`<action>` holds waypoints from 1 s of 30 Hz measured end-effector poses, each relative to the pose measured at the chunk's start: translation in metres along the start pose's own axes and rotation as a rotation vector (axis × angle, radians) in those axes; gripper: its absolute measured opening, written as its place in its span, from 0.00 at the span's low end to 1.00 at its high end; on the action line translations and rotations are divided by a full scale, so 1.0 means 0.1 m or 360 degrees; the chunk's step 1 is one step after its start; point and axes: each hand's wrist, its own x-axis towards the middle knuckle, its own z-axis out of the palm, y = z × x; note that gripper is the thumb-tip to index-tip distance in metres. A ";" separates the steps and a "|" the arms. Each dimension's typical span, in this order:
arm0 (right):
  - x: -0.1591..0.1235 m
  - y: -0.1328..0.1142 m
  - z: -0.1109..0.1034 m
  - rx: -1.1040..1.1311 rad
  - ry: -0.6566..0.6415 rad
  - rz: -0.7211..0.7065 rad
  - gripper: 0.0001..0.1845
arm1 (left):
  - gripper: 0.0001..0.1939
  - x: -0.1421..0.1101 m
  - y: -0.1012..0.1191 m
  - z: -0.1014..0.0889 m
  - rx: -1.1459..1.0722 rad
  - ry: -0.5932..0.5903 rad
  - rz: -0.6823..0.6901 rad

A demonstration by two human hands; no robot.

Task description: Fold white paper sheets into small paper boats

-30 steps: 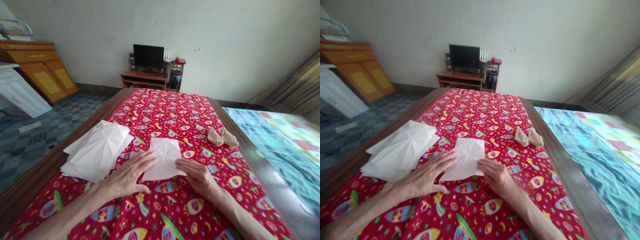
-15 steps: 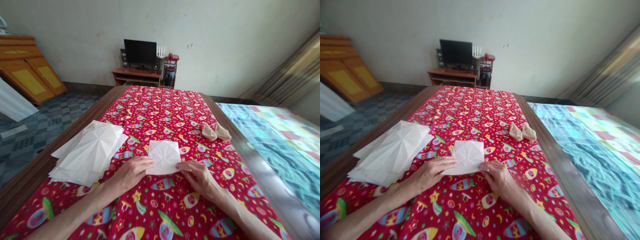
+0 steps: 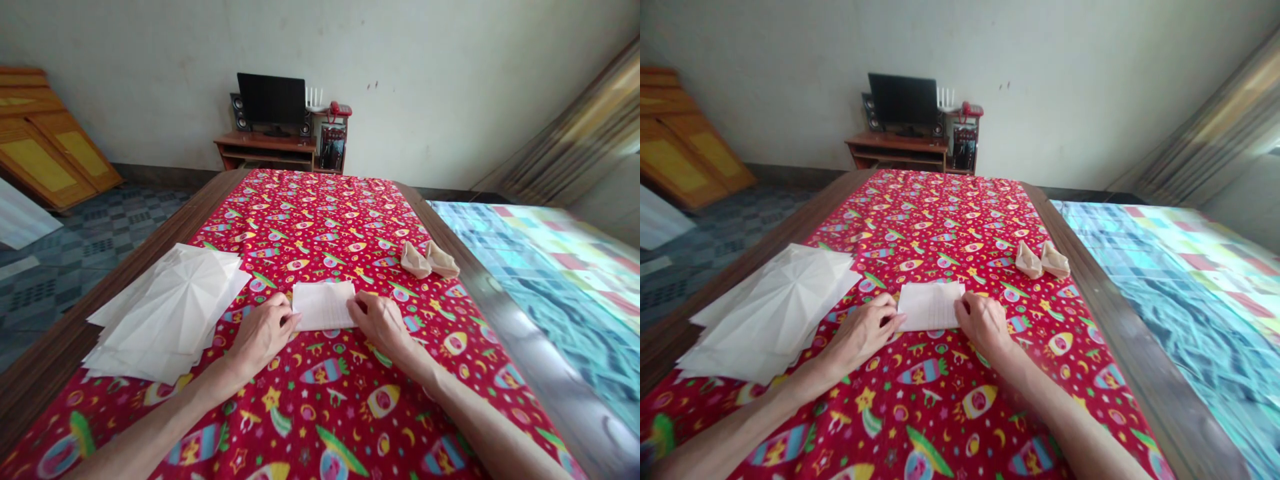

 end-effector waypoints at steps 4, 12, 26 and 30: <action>0.01 -0.03 0.00 -0.0125 0.0011 0.0031 0.15 | 0.16 0.04 0.06 -0.02 0.0167 -0.0027 -0.0032; 0.03 -0.07 -0.01 -0.0225 -0.0050 0.0057 0.15 | 0.15 0.08 0.07 0.02 0.0249 0.0303 0.0117; 0.03 -0.04 0.01 -0.0214 -0.0058 0.0026 0.15 | 0.25 0.01 0.30 0.27 0.0336 -0.0133 0.0738; 0.03 -0.05 0.00 -0.0232 -0.0084 0.0030 0.16 | 0.25 0.01 0.29 0.28 0.0366 -0.0162 0.0726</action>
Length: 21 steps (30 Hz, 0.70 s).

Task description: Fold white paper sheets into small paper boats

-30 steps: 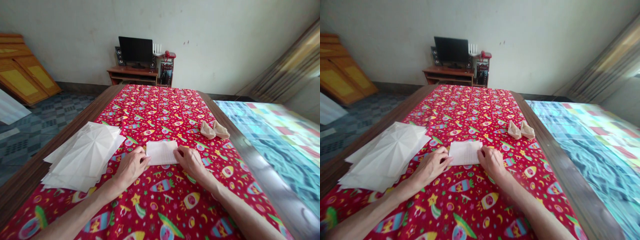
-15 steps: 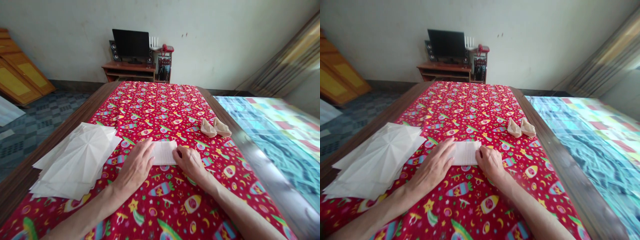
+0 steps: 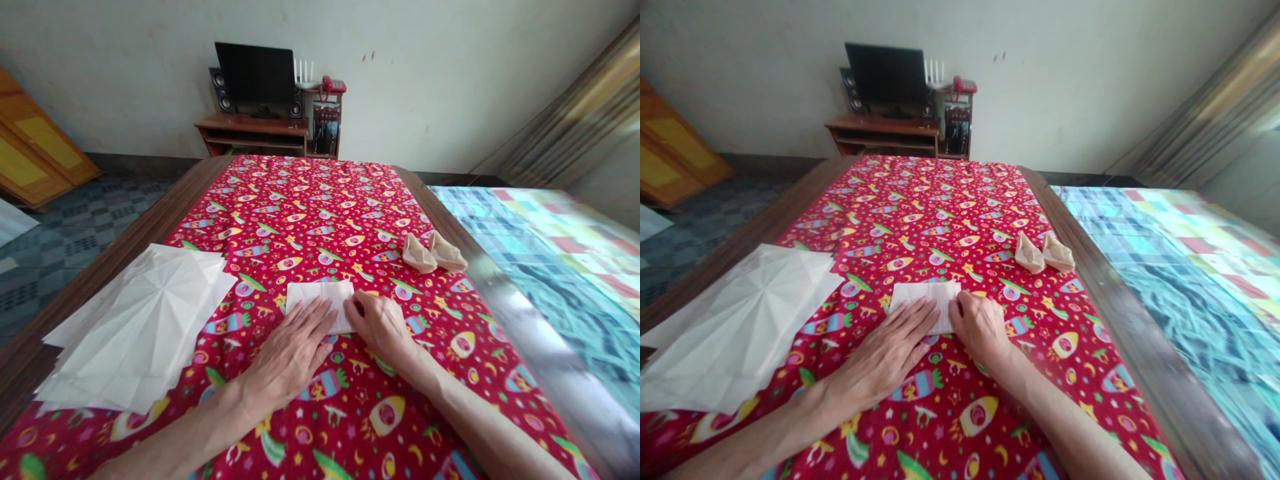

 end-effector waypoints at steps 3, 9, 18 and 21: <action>0.00 -0.01 -0.01 0.0002 -0.0024 0.0006 0.16 | 0.25 0.00 0.01 0.01 0.0009 0.0002 -0.0002; 0.00 -0.01 -0.01 0.0004 0.0020 -0.0004 0.17 | 0.25 0.00 0.00 0.06 -0.0006 0.0050 0.0007; -0.04 0.01 -0.01 -0.0172 0.0215 -0.0084 0.13 | 0.24 0.01 0.01 0.02 -0.0022 0.0061 0.0035; -0.17 -0.06 -0.04 -0.0250 0.0443 -0.0376 0.20 | 0.24 0.01 0.01 0.02 -0.0039 0.0085 0.0036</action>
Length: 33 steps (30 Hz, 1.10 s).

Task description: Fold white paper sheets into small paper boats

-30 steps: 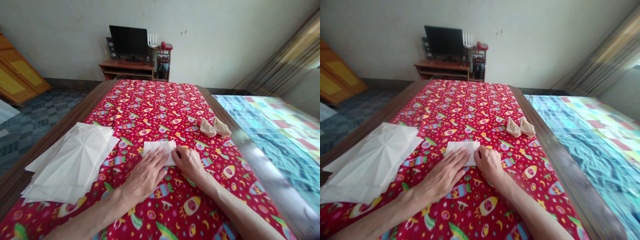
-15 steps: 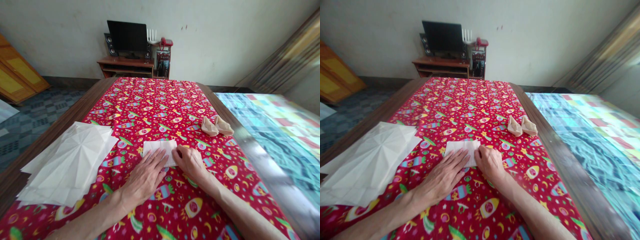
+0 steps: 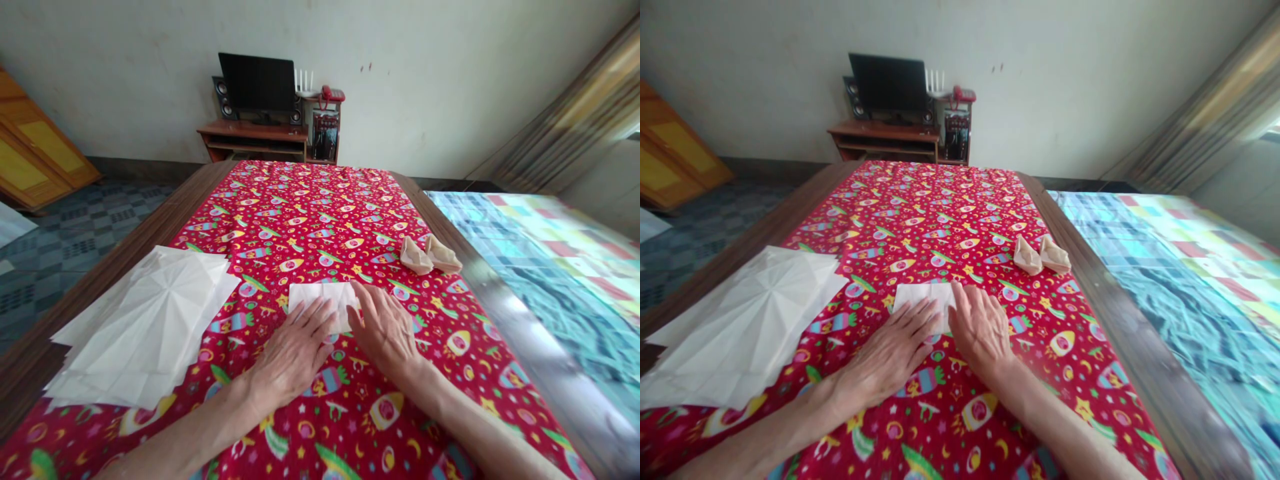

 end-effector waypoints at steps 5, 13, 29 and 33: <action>-0.24 -0.22 -0.05 0.0219 -0.0166 -0.0527 0.25 | 0.21 0.00 0.00 -0.01 -0.0019 -0.0032 -0.0001; -0.49 -0.09 -0.07 0.0327 -0.0417 -0.0475 0.39 | 0.22 -0.01 -0.04 -0.04 -0.0024 -0.0008 0.0076; -0.63 0.06 -0.18 0.0178 -0.0471 -0.0407 0.31 | 0.22 -0.45 -0.31 -0.27 0.0150 -0.0176 0.0012; -0.61 0.06 -0.19 0.0155 -0.0462 -0.0425 0.30 | 0.23 -0.60 -0.40 -0.31 0.0230 -0.0191 -0.0044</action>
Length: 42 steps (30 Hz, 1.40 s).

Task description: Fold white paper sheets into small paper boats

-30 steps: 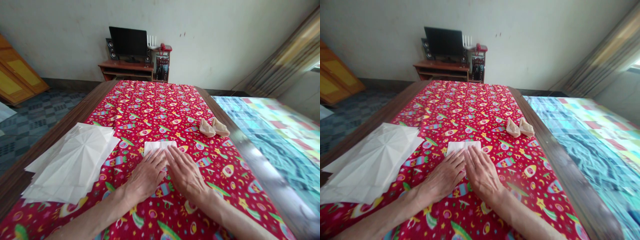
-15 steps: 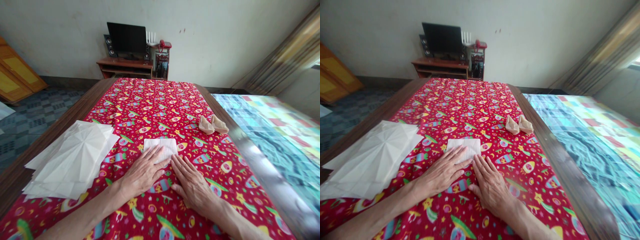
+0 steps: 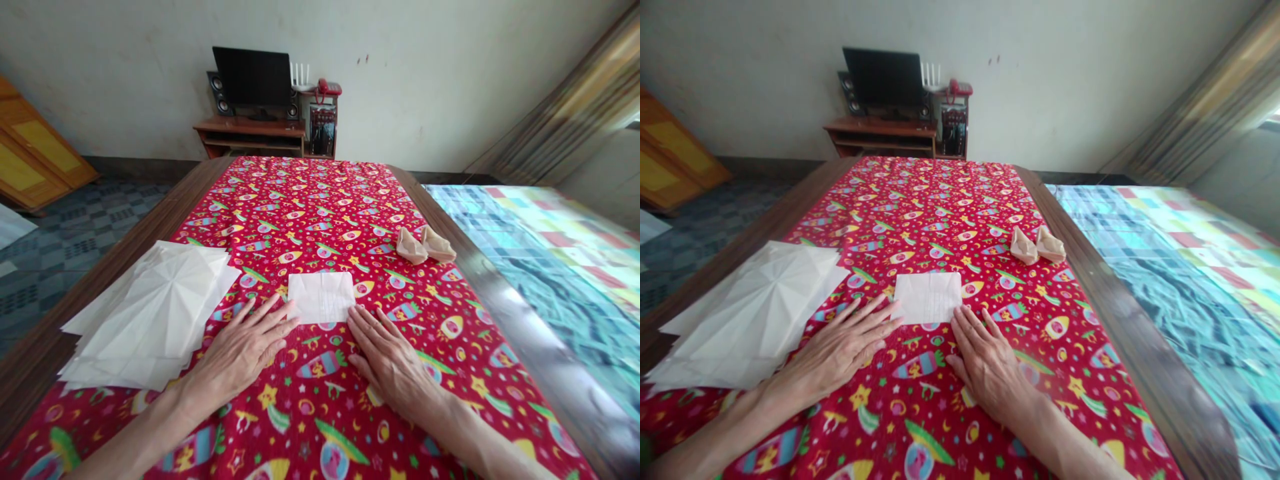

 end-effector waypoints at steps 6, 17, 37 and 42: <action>0.02 -0.02 0.02 -0.0039 0.0110 0.0006 0.25 | 0.17 -0.04 -0.05 0.01 0.0046 0.0252 0.0002; 0.39 -0.09 -0.04 -0.0197 0.0287 0.0133 0.07 | 0.19 0.43 0.03 -0.01 -0.0088 0.0212 0.0291; 0.51 0.14 -0.03 -0.0012 0.0554 -0.0401 0.13 | 0.21 0.53 -0.16 -0.06 -0.0052 0.0332 0.0377; 0.30 0.30 -0.11 0.0094 0.0564 -0.0416 0.14 | 0.17 0.48 0.01 -0.11 -0.0022 0.0497 0.0568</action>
